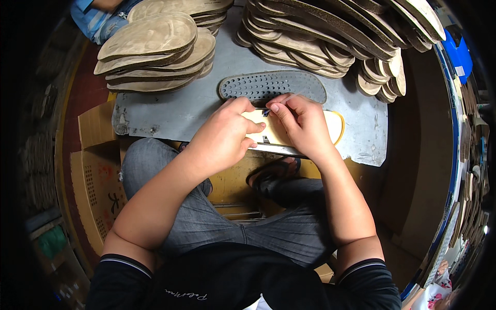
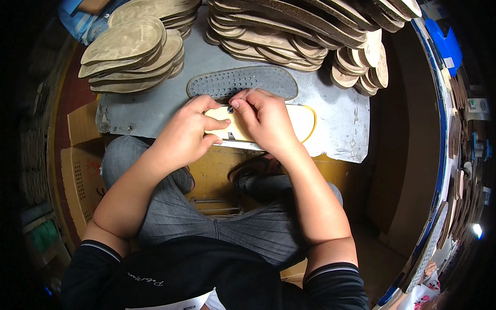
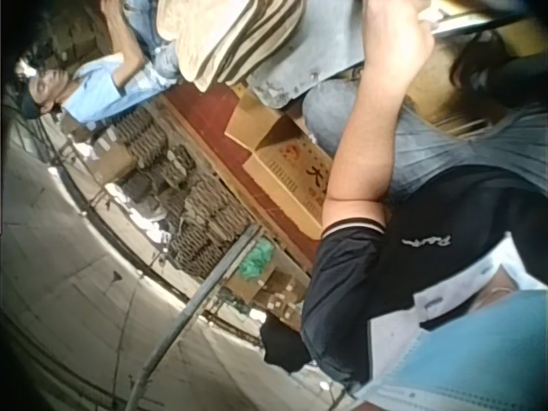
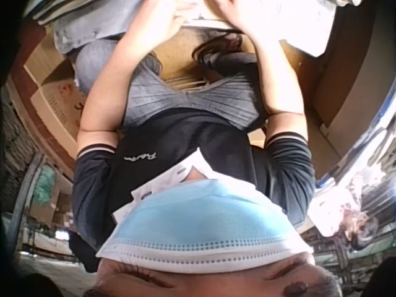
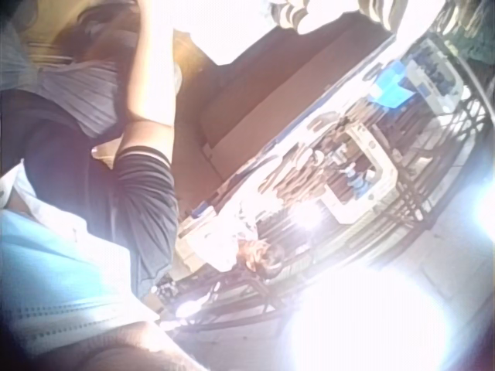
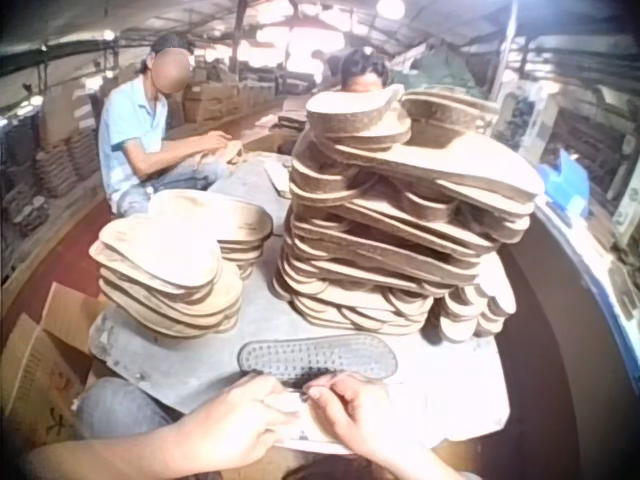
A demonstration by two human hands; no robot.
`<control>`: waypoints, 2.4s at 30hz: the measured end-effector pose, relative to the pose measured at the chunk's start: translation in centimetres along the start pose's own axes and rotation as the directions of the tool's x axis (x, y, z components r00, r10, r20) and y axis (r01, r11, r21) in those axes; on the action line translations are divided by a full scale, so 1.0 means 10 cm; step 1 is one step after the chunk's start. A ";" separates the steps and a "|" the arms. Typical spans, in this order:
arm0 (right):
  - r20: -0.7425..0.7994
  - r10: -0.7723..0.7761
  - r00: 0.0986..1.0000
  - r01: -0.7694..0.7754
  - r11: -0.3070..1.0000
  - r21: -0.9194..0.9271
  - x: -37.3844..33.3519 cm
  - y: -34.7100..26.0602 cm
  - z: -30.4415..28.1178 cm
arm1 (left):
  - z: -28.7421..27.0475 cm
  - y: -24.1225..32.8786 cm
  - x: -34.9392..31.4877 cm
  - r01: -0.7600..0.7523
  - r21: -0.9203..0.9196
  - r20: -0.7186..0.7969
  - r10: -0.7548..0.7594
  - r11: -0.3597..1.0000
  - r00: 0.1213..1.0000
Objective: The person sits on the floor and repeatedly picks up shoe sole components, aligns them, and presses them together by hand. Finished soles are placed into a nearby cardboard box.
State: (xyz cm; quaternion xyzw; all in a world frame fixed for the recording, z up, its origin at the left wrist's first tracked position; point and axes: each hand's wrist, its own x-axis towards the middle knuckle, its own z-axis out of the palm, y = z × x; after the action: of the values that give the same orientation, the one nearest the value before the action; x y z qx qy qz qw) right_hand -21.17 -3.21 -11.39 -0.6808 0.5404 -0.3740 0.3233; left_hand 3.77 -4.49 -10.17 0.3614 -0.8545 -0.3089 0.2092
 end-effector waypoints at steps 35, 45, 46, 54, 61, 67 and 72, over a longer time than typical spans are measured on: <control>-0.060 0.072 0.996 -0.067 0.995 0.075 0.05 0.09 0.08 | 0.00 0.02 0.03 -0.012 0.016 0.004 0.012 1.000 1.000; -0.096 -0.030 0.995 0.033 0.999 0.035 0.03 0.00 0.09 | -0.01 0.03 0.03 -0.014 -0.004 0.011 0.014 1.000 1.000; -0.091 -0.021 0.996 0.024 0.999 0.028 0.03 -0.02 0.08 | -0.01 0.02 0.03 -0.022 0.004 0.004 0.022 1.000 1.000; -0.150 -0.061 0.987 0.060 0.998 -0.014 0.01 0.05 0.12 | 0.00 0.02 0.04 -0.027 -0.004 0.004 0.027 1.000 1.000; -0.054 0.037 0.998 -0.032 0.995 0.095 -0.04 -0.03 0.03 | -0.01 0.00 0.03 -0.035 -0.020 -0.001 0.035 0.999 0.999; 0.142 0.099 0.985 -0.130 0.965 0.227 -0.32 -0.04 -0.08 | -0.04 0.02 0.03 -0.042 0.007 0.011 0.042 0.999 0.999; 0.150 -0.037 0.988 0.027 0.997 0.068 -0.43 -0.10 -0.08 | -0.03 0.02 0.03 -0.038 0.005 -0.004 0.038 0.999 0.999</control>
State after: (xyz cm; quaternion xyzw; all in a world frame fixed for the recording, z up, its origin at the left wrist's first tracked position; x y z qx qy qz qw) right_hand -21.99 1.18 -10.80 -0.7048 0.4909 -0.3440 0.3794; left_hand 3.64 -4.73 -9.77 0.3462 -0.8616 -0.3020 0.2158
